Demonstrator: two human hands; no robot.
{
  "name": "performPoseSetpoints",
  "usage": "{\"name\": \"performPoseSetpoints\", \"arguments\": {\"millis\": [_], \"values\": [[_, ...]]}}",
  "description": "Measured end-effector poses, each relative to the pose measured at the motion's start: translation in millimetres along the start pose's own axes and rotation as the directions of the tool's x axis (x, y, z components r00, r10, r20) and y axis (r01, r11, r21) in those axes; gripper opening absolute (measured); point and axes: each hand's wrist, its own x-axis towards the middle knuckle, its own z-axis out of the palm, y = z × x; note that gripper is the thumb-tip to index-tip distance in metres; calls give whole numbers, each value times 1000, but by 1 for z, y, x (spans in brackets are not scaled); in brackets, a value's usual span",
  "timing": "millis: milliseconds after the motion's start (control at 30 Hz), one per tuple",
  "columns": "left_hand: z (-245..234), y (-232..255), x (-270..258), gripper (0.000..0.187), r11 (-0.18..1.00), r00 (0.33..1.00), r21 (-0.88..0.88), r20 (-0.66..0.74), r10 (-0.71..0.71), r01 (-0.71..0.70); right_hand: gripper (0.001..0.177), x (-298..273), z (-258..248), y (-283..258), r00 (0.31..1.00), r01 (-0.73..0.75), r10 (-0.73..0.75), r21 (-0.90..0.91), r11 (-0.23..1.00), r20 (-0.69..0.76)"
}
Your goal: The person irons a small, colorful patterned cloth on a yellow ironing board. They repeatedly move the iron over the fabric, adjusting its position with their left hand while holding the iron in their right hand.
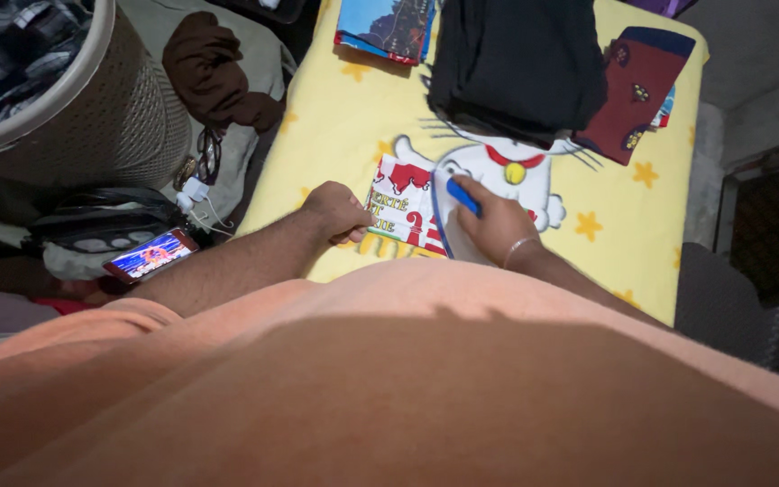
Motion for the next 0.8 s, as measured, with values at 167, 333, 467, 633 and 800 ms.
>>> {"name": "performPoseSetpoints", "arguments": {"millis": [167,333,467,633,800], "values": [[0,5,-4,16,999,999,-1,-12,-38,38,55,2,-2,-9,994,-110,111,60,992,-19],[1,10,-12,17,999,999,40,-39,-25,27,57,1,-2,-1,999,-52,52,103,993,4],[1,11,-13,17,996,998,80,-46,-44,48,57,2,1,2,999,-37,39,147,988,-10],[0,6,-7,17,1000,1000,4,-24,-16,16,58,3,1,4,999,-33,34,163,986,-6],[1,7,-6,18,998,1000,54,-25,-6,7,58,1,-4,1,998,-53,49,166,985,29]]}}
